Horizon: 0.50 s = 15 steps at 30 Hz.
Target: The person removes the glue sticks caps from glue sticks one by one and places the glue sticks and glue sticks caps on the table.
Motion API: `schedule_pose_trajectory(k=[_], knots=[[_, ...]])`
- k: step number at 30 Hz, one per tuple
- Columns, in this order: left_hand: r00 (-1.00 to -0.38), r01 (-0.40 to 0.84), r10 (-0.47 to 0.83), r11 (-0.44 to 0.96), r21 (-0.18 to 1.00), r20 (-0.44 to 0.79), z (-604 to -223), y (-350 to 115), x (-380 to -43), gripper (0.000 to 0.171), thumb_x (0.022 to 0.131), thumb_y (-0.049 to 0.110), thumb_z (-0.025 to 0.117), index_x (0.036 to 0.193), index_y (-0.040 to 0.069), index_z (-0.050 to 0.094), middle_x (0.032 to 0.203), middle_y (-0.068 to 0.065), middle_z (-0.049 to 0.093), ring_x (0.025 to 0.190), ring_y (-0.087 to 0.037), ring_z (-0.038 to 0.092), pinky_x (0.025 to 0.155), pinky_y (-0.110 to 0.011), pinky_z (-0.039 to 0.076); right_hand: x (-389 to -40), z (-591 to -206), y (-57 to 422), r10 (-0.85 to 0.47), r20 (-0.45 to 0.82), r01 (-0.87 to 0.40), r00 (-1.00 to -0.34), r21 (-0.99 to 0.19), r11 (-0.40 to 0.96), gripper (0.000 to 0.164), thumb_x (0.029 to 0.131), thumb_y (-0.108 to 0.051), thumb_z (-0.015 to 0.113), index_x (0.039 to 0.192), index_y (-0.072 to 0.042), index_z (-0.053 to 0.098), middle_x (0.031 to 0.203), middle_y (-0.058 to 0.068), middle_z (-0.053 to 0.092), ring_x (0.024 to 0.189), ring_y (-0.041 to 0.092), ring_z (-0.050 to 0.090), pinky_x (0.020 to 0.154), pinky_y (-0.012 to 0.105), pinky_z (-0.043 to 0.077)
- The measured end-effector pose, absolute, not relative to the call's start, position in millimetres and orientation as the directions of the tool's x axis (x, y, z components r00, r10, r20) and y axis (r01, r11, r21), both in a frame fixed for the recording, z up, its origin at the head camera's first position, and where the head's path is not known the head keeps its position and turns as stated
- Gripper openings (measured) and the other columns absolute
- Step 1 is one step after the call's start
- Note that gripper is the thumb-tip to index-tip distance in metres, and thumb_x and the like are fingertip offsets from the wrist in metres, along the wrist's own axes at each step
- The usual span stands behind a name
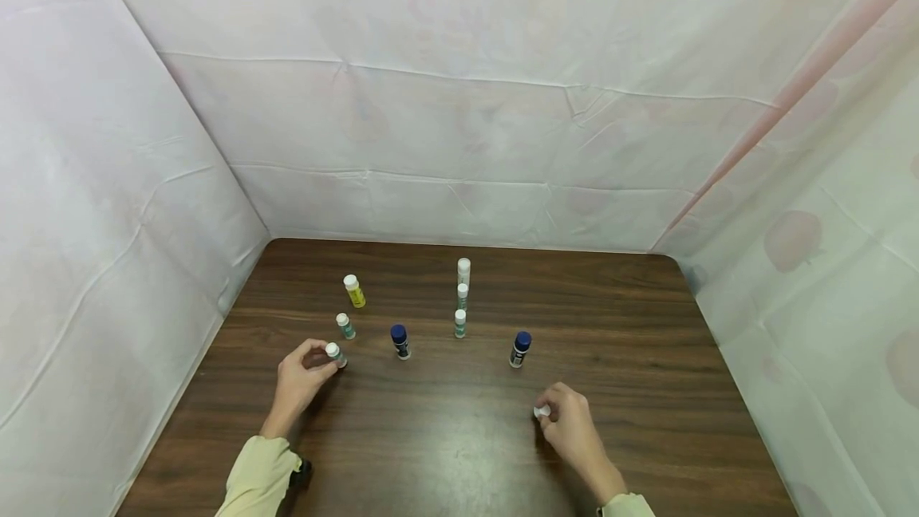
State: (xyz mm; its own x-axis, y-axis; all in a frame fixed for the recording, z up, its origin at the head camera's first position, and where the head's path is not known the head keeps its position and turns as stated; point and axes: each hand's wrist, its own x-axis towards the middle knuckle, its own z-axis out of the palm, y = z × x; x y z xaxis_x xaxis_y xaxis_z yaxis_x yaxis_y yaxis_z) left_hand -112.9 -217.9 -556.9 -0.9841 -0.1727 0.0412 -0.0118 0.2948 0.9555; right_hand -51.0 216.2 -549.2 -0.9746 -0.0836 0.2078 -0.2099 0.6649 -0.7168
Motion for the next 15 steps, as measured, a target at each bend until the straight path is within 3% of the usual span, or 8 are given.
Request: schedule_pose_trajectory(k=[7,15], knots=[[-0.974,-0.051,-0.226,0.331,0.942,0.027,-581.6,-224.4,-121.0,0.026,0.073,-0.004,0.076,0.094,0.002,0.063,0.096,-0.015,0.065,0.092,-0.027,0.066,0.073,-0.024,0.055,-51.8,-554.7,212.4,-0.074,0.118,-0.136,-0.99,-0.71,0.691,0.03,0.059,0.021,0.066,0.067,-0.008,0.064,0.074,-0.001,0.057,0.066,0.015,0.058,0.055,0.021,0.052],[-0.972,-0.046,-0.232,0.317,0.947,0.031,-585.1,-224.0,-122.5,0.027,0.073,-0.005,0.076,0.096,0.002,0.063,0.097,-0.015,0.065,0.093,-0.029,0.066,0.072,-0.026,0.056,-53.0,-563.0,213.1,-0.106,0.153,-0.179,-0.983,-0.618,0.766,0.033,0.058,0.019,0.066,0.062,-0.013,0.059,0.069,-0.003,0.053,0.063,0.011,0.053,0.054,0.021,0.047]])
